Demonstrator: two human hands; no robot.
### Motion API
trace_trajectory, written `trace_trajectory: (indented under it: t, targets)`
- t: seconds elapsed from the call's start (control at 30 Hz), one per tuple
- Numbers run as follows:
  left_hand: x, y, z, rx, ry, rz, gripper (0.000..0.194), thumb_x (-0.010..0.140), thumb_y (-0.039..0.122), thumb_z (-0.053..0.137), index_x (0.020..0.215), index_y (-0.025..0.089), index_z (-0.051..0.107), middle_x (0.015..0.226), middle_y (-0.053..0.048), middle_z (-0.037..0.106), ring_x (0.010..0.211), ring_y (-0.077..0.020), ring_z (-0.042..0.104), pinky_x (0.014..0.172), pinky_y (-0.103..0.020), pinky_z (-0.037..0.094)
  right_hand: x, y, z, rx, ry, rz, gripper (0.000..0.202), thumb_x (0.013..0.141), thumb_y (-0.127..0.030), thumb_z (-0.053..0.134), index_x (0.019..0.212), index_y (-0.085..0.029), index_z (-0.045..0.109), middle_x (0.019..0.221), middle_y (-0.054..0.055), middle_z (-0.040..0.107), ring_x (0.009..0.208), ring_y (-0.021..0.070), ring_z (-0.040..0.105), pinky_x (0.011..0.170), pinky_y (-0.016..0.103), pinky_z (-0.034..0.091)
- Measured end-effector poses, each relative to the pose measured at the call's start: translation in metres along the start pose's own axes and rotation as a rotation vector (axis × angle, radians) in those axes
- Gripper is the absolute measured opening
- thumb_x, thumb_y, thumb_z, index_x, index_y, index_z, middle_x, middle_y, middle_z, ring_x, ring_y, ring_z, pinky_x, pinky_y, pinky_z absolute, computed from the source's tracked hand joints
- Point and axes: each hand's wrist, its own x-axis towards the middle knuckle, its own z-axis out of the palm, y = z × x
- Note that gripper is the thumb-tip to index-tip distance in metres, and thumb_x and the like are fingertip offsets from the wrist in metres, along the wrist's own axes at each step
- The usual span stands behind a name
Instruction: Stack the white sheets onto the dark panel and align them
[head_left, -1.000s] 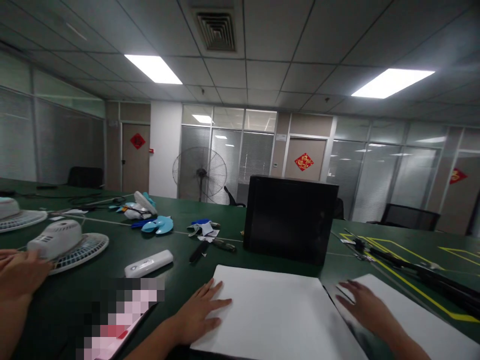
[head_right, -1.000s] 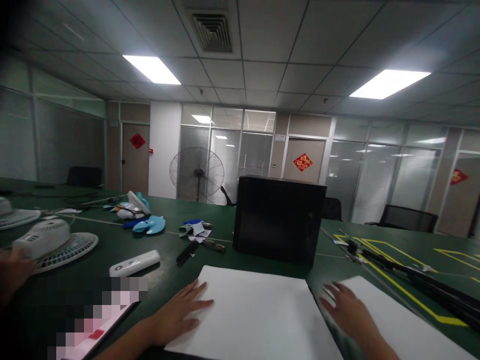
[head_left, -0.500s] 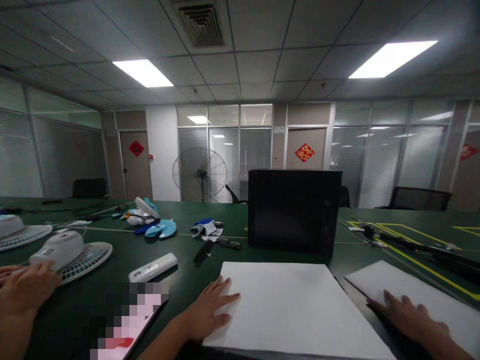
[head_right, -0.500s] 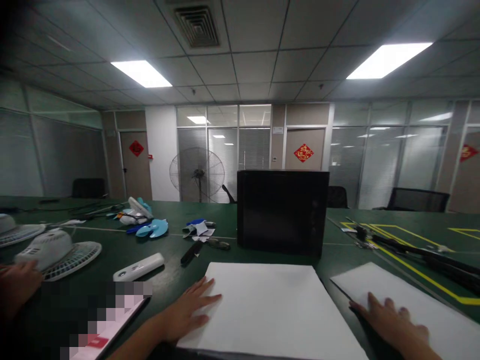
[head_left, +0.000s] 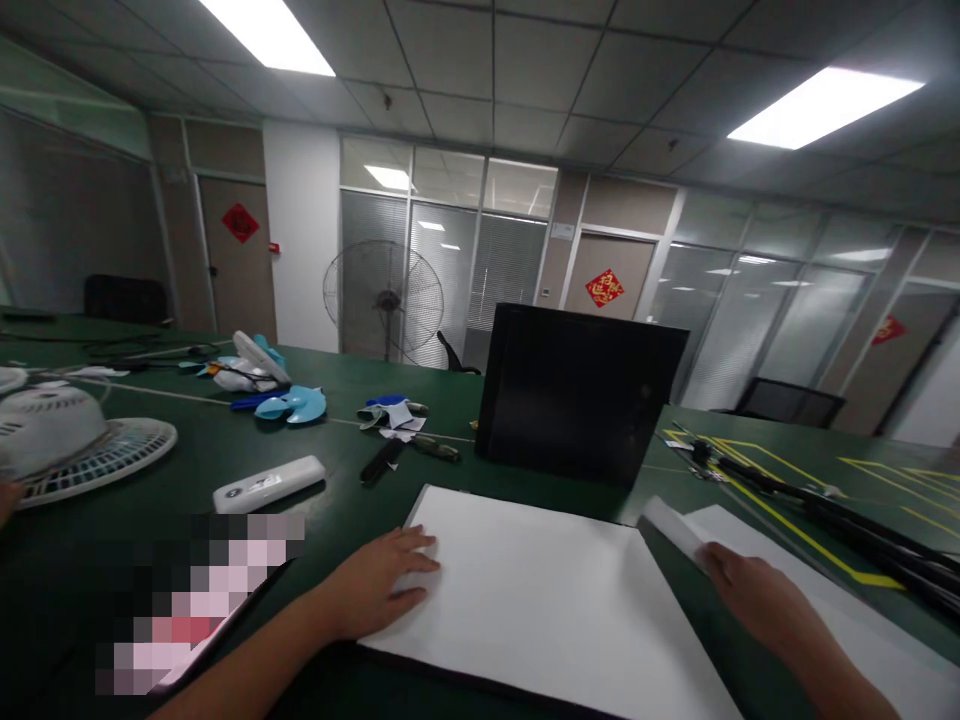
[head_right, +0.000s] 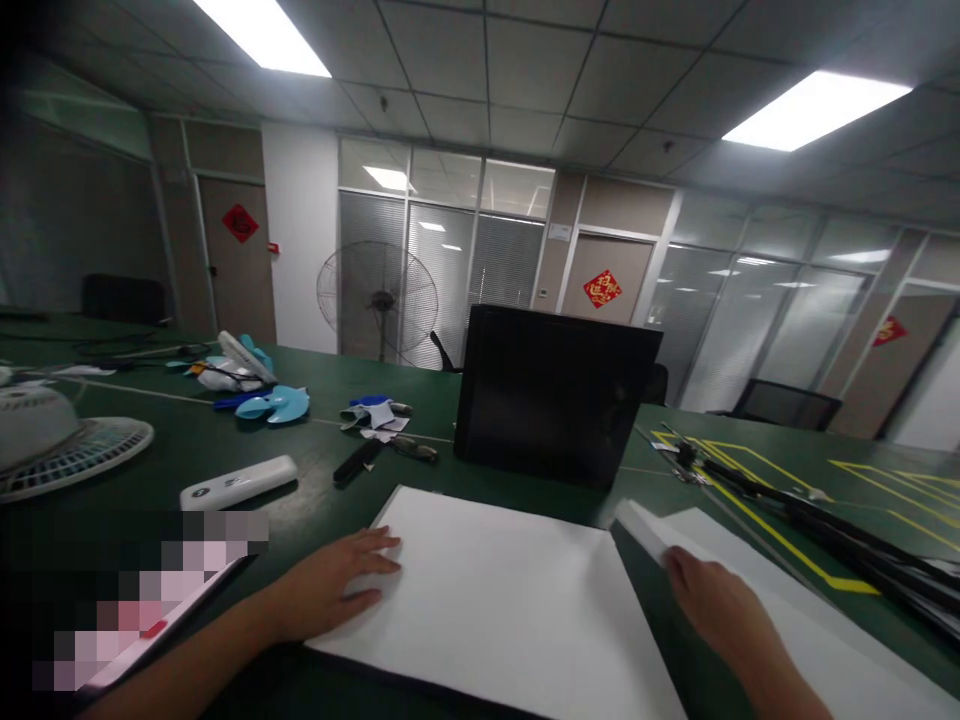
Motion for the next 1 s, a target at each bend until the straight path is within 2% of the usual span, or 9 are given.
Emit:
trace_trajectory:
  t: [0.17, 0.3, 0.4, 0.53, 0.63, 0.7, 0.83, 0.93, 1.0]
  targets:
    - [-0.005, -0.003, 0.000, -0.017, 0.024, 0.016, 0.044, 0.104, 0.049, 0.044, 0.140, 0.032, 0.063, 0.155, -0.005, 0.053, 0.147, -0.0302, 0.043, 0.123, -0.052, 0.031, -0.032, -0.117, -0.034, -0.035, -0.153, -0.453, 0.043, 0.104, -0.032, 0.032, 0.129, -0.026, 0.067, 0.109, 0.009, 0.076, 0.094, 0.0248, 0.074, 0.082, 0.034, 0.055]
    - [-0.007, -0.003, 0.001, -0.044, 0.055, -0.060, 0.062, 0.104, 0.062, 0.037, 0.157, 0.029, 0.043, 0.160, -0.008, 0.046, 0.146, -0.0320, 0.044, 0.120, -0.052, 0.034, -0.071, -0.230, -0.039, -0.160, -0.232, -0.787, 0.053, 0.090, -0.003, 0.043, 0.134, -0.024, 0.063, 0.102, 0.008, 0.077, 0.082, 0.0233, 0.074, 0.074, 0.032, 0.057]
    - [-0.006, -0.005, 0.002, -0.058, 0.084, -0.082, 0.076, 0.101, 0.068, 0.039, 0.164, 0.030, 0.023, 0.168, -0.008, 0.030, 0.149, -0.0335, 0.040, 0.120, -0.051, 0.035, -0.098, -0.285, -0.027, -0.135, -0.240, -0.862, 0.042, 0.095, -0.012, 0.049, 0.132, -0.025, 0.064, 0.120, 0.010, 0.073, 0.094, 0.0261, 0.073, 0.074, 0.035, 0.059]
    - [-0.004, -0.010, 0.004, -0.033, 0.042, -0.018, 0.062, 0.098, 0.066, 0.051, 0.153, 0.039, 0.048, 0.168, -0.002, 0.031, 0.151, -0.0355, 0.035, 0.122, -0.052, 0.031, -0.124, -0.307, -0.012, -0.017, -0.234, -0.932, 0.048, 0.098, -0.044, 0.057, 0.142, -0.025, 0.058, 0.146, 0.014, 0.057, 0.124, 0.0353, 0.062, 0.094, 0.049, 0.058]
    - [-0.003, -0.014, 0.005, -0.034, 0.027, -0.031, 0.059, 0.092, 0.063, 0.062, 0.146, 0.039, 0.057, 0.166, -0.003, 0.035, 0.152, -0.0370, 0.032, 0.123, -0.055, 0.027, -0.111, -0.284, -0.014, 0.164, -0.220, -0.930, 0.055, 0.097, -0.055, 0.055, 0.147, -0.032, 0.054, 0.148, 0.007, 0.056, 0.126, 0.0304, 0.061, 0.103, 0.049, 0.054]
    - [-0.002, -0.015, 0.005, -0.061, 0.025, -0.071, 0.059, 0.093, 0.062, 0.062, 0.147, 0.040, 0.055, 0.168, -0.002, 0.031, 0.154, -0.0366, 0.026, 0.124, -0.057, 0.025, -0.078, -0.244, -0.020, 0.238, -0.115, -0.795, 0.052, 0.101, -0.052, 0.047, 0.150, -0.034, 0.050, 0.147, 0.004, 0.057, 0.127, 0.0248, 0.060, 0.108, 0.045, 0.050]
    - [0.000, -0.012, 0.005, -0.101, 0.031, -0.155, 0.053, 0.094, 0.058, 0.063, 0.144, 0.040, 0.059, 0.168, 0.000, 0.032, 0.155, -0.0359, 0.026, 0.124, -0.055, 0.026, 0.013, -0.121, -0.023, 0.162, 0.159, -0.250, 0.058, 0.098, -0.060, 0.036, 0.139, -0.027, 0.061, 0.128, 0.008, 0.069, 0.112, 0.0252, 0.068, 0.101, 0.043, 0.054]
    - [0.003, -0.011, 0.008, -0.113, 0.061, -0.202, 0.049, 0.096, 0.050, 0.063, 0.142, 0.035, 0.062, 0.167, -0.004, 0.034, 0.154, -0.0335, 0.028, 0.125, -0.052, 0.026, 0.048, -0.027, 0.002, 0.124, 0.197, -0.089, 0.078, 0.088, -0.066, 0.034, 0.130, -0.008, 0.064, 0.126, 0.027, 0.066, 0.113, 0.0433, 0.065, 0.099, 0.064, 0.049]
    - [0.005, -0.013, 0.011, -0.134, 0.082, -0.215, 0.044, 0.098, 0.045, 0.061, 0.141, 0.034, 0.063, 0.167, -0.005, 0.035, 0.153, -0.0323, 0.030, 0.124, -0.052, 0.027, 0.049, 0.022, 0.027, 0.061, 0.176, -0.031, 0.080, 0.080, -0.071, 0.038, 0.124, -0.010, 0.067, 0.137, 0.032, 0.056, 0.128, 0.0503, 0.053, 0.100, 0.072, 0.041]
